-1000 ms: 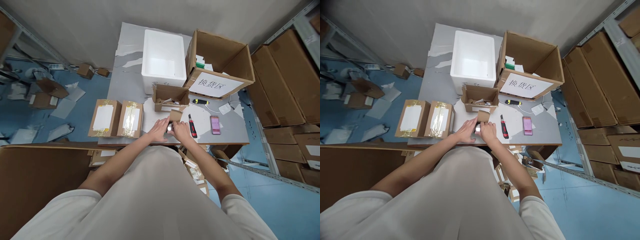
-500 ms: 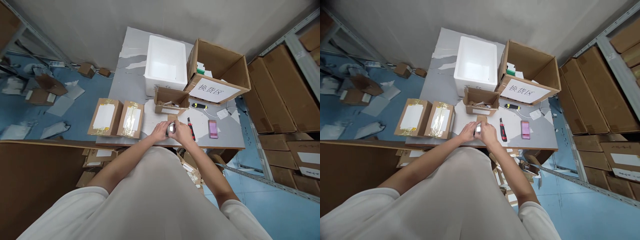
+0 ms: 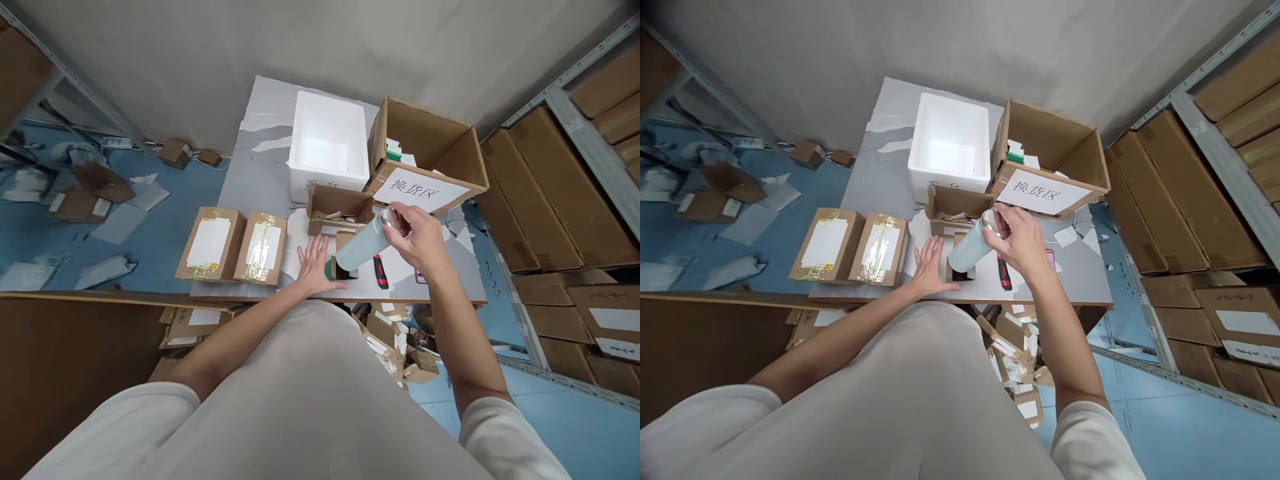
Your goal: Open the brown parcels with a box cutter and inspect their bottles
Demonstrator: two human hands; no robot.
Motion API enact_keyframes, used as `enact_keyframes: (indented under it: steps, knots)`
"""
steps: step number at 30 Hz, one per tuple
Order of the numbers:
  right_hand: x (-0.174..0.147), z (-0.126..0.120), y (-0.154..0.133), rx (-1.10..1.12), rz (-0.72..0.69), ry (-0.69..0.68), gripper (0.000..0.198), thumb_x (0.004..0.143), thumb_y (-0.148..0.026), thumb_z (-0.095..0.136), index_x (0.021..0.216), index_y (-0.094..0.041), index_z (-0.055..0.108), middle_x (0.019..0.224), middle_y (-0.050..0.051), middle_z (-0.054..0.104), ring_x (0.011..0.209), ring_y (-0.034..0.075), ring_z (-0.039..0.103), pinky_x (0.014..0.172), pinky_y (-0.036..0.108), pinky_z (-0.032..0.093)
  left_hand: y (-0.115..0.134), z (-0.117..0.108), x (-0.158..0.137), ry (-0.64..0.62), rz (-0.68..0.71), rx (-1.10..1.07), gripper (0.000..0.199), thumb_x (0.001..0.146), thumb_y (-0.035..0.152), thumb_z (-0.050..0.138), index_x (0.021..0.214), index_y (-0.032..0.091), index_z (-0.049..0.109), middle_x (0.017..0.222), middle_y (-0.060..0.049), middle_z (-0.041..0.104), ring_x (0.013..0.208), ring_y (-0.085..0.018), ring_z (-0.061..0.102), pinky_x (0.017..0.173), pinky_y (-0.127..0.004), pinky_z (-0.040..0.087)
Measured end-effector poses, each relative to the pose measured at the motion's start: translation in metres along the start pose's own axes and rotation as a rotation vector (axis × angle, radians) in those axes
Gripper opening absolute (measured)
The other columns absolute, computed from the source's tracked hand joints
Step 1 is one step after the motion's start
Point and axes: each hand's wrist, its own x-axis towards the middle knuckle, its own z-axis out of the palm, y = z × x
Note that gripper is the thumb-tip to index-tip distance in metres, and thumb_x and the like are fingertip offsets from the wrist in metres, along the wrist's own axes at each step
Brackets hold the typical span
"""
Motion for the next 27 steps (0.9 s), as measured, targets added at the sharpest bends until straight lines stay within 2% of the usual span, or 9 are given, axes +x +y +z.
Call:
enact_keyframes:
  steps: [2,3,6,9,12,17,22,25,27]
  knots:
    - [0.006,0.001,0.001,0.031,0.017,0.001,0.040,0.086,-0.050,0.050,0.108,-0.020,0.064,0.074,0.004,0.060,0.068,0.020,0.056,0.069,0.034,0.045,0.013,-0.008,-0.004,0.080,0.034,-0.113,0.138,0.042,0.068,0.080,0.149,0.017,0.011,0.153,-0.025,0.017,0.142,-0.043,0.013,0.111,-0.065,0.011]
    - [0.009,0.002,0.002,0.055,0.026,0.006,0.042,0.086,-0.052,0.049,0.107,-0.020,0.064,0.074,0.004,0.060,0.068,0.019,0.056,0.069,0.033,0.045,0.019,-0.012,-0.005,0.109,0.060,-0.199,0.132,0.045,0.065,0.081,0.148,0.018,0.014,0.152,-0.023,0.022,0.141,-0.041,0.021,0.112,-0.061,0.018]
    - [0.017,0.005,0.005,0.162,0.062,0.038,0.048,0.085,-0.060,0.048,0.106,-0.020,0.066,0.076,0.003,0.061,0.070,0.019,0.056,0.068,0.032,0.045,0.033,-0.020,-0.005,0.177,0.060,-0.513,0.096,0.058,0.054,0.080,0.137,0.020,0.037,0.133,-0.016,0.050,0.124,-0.030,0.049,0.106,-0.048,0.039]
    - [0.022,0.008,0.010,0.305,0.079,-0.002,0.053,0.082,-0.064,0.052,0.109,-0.021,0.066,0.081,0.003,0.063,0.073,0.018,0.057,0.068,0.032,0.045,0.039,-0.023,-0.006,0.181,-0.044,-0.803,0.067,0.061,0.046,0.080,0.115,0.018,0.054,0.116,-0.012,0.059,0.111,-0.025,0.058,0.098,-0.043,0.048]
    - [0.027,0.012,0.013,0.405,0.108,-0.076,0.054,0.079,-0.066,0.055,0.107,-0.021,0.067,0.087,0.004,0.063,0.075,0.018,0.057,0.070,0.033,0.047,0.041,-0.023,-0.012,0.065,-0.128,-1.007,0.064,0.058,0.041,0.084,0.111,0.017,0.057,0.114,-0.012,0.061,0.106,-0.022,0.059,0.092,-0.041,0.051]
    - [0.028,0.021,0.015,0.470,0.125,-0.065,0.060,0.075,-0.074,0.052,0.101,-0.022,0.063,0.101,0.007,0.060,0.089,0.021,0.058,0.077,0.036,0.048,0.042,-0.028,-0.018,-0.065,-0.210,-1.209,0.065,0.058,0.042,0.084,0.114,0.018,0.060,0.116,-0.013,0.064,0.109,-0.025,0.060,0.091,-0.041,0.051]
    - [0.026,0.031,0.025,0.823,0.187,-0.188,0.062,0.074,-0.077,0.049,0.110,-0.027,0.052,0.099,0.004,0.061,0.079,0.017,0.059,0.065,0.030,0.050,0.045,-0.043,-0.014,-0.308,-0.328,-1.414,0.062,0.067,0.051,0.077,0.119,0.021,0.062,0.112,-0.011,0.067,0.105,-0.028,0.063,0.088,-0.045,0.052]
    - [0.028,0.041,0.031,0.912,0.297,-0.139,0.053,0.074,-0.071,0.056,0.103,-0.027,0.051,0.088,0.001,0.060,0.073,0.016,0.058,0.061,0.029,0.050,0.045,-0.042,-0.013,-0.262,-0.415,-1.450,0.058,0.074,0.056,0.069,0.120,0.021,0.060,0.116,-0.010,0.066,0.105,-0.027,0.064,0.089,-0.045,0.053]
    - [0.031,0.048,0.035,0.913,0.370,-0.061,0.048,0.074,-0.067,0.059,0.098,-0.026,0.051,0.084,-0.001,0.057,0.071,0.015,0.057,0.060,0.028,0.050,0.043,-0.036,-0.015,-0.201,-0.408,-1.429,0.065,0.072,0.059,0.069,0.123,0.021,0.056,0.121,-0.011,0.063,0.107,-0.026,0.063,0.092,-0.045,0.051]
